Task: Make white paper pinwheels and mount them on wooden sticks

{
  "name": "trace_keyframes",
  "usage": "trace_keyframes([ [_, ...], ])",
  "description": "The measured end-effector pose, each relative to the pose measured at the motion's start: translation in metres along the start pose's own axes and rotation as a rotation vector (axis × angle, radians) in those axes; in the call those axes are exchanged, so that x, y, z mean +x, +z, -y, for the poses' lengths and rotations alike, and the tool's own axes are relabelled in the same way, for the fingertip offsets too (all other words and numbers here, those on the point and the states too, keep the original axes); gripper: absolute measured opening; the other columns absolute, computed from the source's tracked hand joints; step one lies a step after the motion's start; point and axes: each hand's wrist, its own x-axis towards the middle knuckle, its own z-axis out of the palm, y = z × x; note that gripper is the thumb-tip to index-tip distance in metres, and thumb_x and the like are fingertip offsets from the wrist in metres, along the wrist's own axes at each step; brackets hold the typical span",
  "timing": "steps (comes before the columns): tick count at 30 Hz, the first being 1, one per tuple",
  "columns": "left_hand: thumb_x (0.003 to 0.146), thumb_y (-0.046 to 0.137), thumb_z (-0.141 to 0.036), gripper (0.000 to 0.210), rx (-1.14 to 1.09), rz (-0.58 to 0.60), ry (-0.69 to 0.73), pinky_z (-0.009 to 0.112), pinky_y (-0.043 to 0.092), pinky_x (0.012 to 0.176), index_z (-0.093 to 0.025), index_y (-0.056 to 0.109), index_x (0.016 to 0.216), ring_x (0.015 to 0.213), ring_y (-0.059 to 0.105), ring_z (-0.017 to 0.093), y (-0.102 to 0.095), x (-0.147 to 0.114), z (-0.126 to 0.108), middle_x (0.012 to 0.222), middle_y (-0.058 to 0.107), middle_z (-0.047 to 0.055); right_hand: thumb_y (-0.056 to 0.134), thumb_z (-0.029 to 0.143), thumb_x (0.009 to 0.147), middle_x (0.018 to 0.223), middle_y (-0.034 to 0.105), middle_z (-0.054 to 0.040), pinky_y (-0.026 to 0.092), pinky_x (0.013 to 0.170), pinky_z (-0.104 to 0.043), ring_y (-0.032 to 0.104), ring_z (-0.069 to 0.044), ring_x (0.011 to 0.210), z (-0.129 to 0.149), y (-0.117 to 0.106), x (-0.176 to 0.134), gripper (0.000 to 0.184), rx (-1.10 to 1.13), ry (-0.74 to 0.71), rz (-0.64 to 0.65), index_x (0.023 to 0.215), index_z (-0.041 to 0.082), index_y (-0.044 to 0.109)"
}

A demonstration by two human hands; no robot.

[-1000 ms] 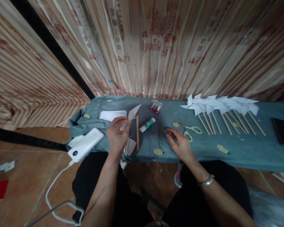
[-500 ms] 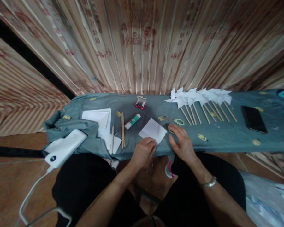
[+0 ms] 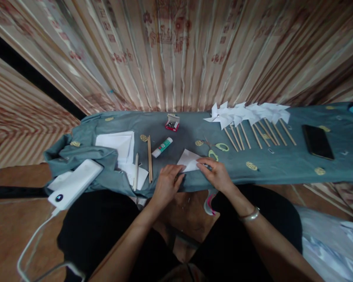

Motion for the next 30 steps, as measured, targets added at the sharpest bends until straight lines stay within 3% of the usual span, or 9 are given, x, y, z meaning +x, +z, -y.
trace_keyframes([
  [6, 0.093, 0.052, -0.022, 0.031, 0.01, -0.027, -0.022, 0.042, 0.052, 0.092, -0.018, 0.058, 0.123, 0.104, 0.063, 0.024, 0.002, -0.001, 0.008, 0.11, 0.068, 0.01, 0.058, 0.028, 0.086, 0.099, 0.075, -0.0062, 0.05, 0.092, -0.038, 0.067, -0.023, 0.097, -0.003, 0.013, 0.027, 0.015, -0.055, 0.019, -0.071, 0.085, 0.022, 0.071],
  [11, 0.093, 0.049, -0.018, 0.03, 0.098, -0.086, 0.05, 0.044, 0.05, 0.097, -0.017, 0.058, 0.122, 0.116, 0.057, 0.025, 0.001, -0.001, 0.005, 0.124, 0.061, 0.014, 0.06, 0.023, 0.084, 0.096, 0.075, -0.0049, 0.05, 0.091, -0.037, 0.067, -0.023, 0.095, 0.001, 0.021, 0.036, 0.012, -0.145, 0.044, -0.1, 0.082, 0.022, 0.071],
  [17, 0.094, 0.045, -0.014, 0.036, 0.238, 0.044, 0.208, 0.05, 0.042, 0.107, -0.015, 0.052, 0.13, 0.134, 0.046, 0.028, 0.016, -0.009, -0.008, 0.138, 0.056, 0.015, 0.06, 0.023, 0.083, 0.09, 0.073, -0.0049, 0.05, 0.086, -0.037, 0.066, -0.023, 0.09, 0.002, 0.027, 0.038, 0.011, -0.212, 0.041, -0.154, 0.078, 0.022, 0.07],
  [23, 0.093, 0.05, -0.022, 0.045, 0.28, 0.091, 0.2, 0.051, 0.036, 0.113, -0.01, 0.045, 0.136, 0.141, 0.038, 0.029, 0.024, -0.015, -0.006, 0.144, 0.05, 0.019, 0.059, 0.024, 0.084, 0.087, 0.072, -0.0046, 0.049, 0.083, -0.036, 0.064, -0.023, 0.086, 0.004, 0.028, 0.04, 0.012, -0.252, 0.057, -0.149, 0.076, 0.023, 0.068],
  [30, 0.093, 0.052, -0.026, 0.047, 0.294, 0.112, 0.183, 0.05, 0.038, 0.113, -0.008, 0.045, 0.136, 0.139, 0.041, 0.029, 0.021, -0.013, -0.008, 0.144, 0.05, 0.02, 0.058, 0.025, 0.083, 0.084, 0.071, -0.0047, 0.048, 0.084, -0.036, 0.063, -0.022, 0.085, 0.002, 0.03, 0.042, 0.013, -0.271, 0.075, -0.155, 0.073, 0.023, 0.067],
])
